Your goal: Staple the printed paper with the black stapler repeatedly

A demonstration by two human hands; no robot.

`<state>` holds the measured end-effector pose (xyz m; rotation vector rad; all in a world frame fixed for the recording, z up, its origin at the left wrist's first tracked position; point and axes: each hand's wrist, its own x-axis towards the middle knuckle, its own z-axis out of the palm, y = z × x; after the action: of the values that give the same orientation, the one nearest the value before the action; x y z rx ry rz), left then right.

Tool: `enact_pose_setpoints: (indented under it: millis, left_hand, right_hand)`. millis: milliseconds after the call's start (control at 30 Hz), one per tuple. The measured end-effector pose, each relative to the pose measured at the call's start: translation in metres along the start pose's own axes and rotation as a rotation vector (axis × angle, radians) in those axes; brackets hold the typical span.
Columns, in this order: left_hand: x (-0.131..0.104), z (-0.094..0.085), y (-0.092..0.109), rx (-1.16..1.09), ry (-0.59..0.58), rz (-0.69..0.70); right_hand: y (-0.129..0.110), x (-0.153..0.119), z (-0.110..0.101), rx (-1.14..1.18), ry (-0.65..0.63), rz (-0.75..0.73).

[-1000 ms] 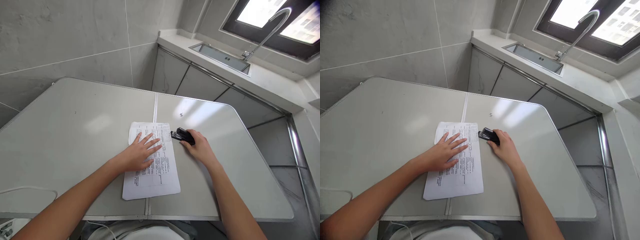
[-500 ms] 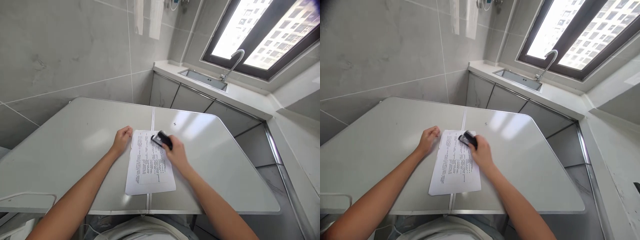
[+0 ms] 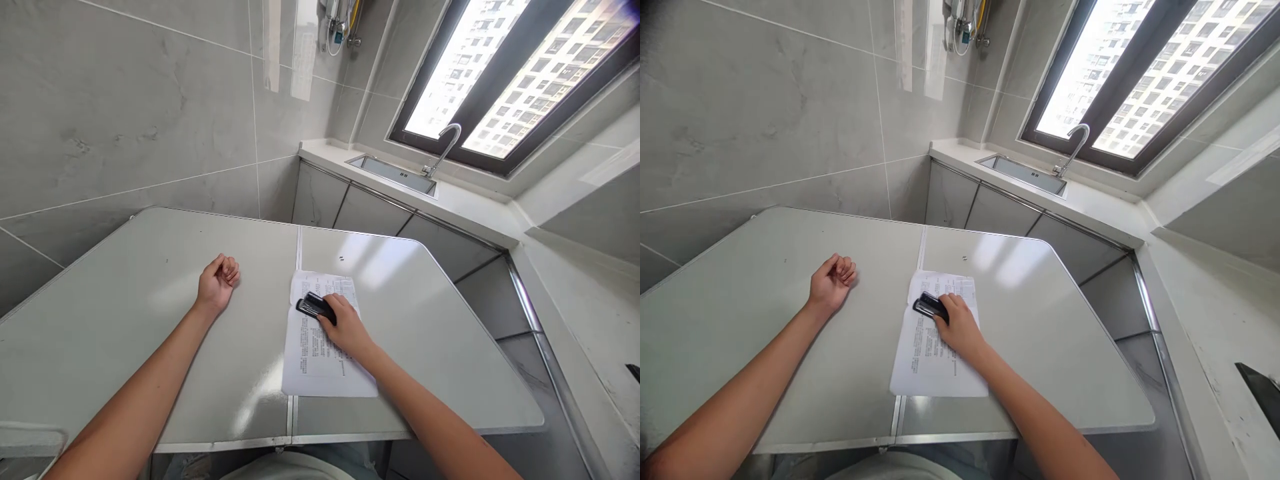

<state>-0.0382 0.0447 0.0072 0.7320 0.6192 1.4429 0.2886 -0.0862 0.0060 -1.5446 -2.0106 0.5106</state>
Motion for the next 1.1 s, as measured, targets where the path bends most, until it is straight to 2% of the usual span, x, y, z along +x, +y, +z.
enact_pose_setpoints:
  millis: [100, 167, 233, 300, 367, 433, 500, 567, 700, 800, 867, 1100]
  left_hand:
    - [0.001, -0.001, -0.001, -0.008, -0.002, -0.01]
    - [0.001, -0.001, -0.001, -0.006, -0.014, -0.022]
    - [0.0, 0.0, 0.0, 0.001, -0.031, -0.042]
    - [0.0, 0.002, 0.001, 0.009, -0.042, -0.059]
    - [0.0, 0.003, 0.001, 0.009, -0.045, -0.064]
    - [0.0, 0.003, 0.001, -0.003, -0.041, -0.054]
    - [0.001, 0.001, 0.001, -0.013, -0.028, -0.044]
    - [0.003, -0.001, -0.001, -0.019, -0.005, -0.036]
    - [0.005, -0.005, -0.002, -0.053, 0.037, 0.007]
    - [0.004, -0.004, -0.001, -0.136, 0.073, 0.027]
    - [0.002, -0.001, 0.001, -0.18, 0.098, 0.018]
    - [-0.004, 0.004, 0.005, -0.226, 0.048, 0.035]
  right_hand:
    - [0.018, -0.015, -0.02, -0.011, 0.009, 0.038]
    - [0.027, -0.018, -0.035, -0.005, -0.043, 0.039]
    - [0.038, -0.011, -0.053, 0.032, -0.142, 0.007]
    - [0.056, 0.004, -0.072, 0.099, -0.157, -0.015]
    - [0.082, 0.024, -0.087, 0.146, 0.015, 0.059]
    - [0.111, 0.043, -0.095, 0.091, 0.223, 0.236]
    - [0.137, 0.057, -0.093, -0.018, 0.341, 0.381]
    - [0.154, 0.064, -0.084, -0.083, 0.382, 0.444]
    - [0.165, 0.062, -0.065, -0.201, 0.325, 0.369]
    - [0.169, 0.058, -0.061, -0.275, 0.274, 0.282]
    - [0.174, 0.058, -0.062, -0.246, 0.267, 0.29]
    - [0.181, 0.059, -0.062, -0.223, 0.254, 0.313]
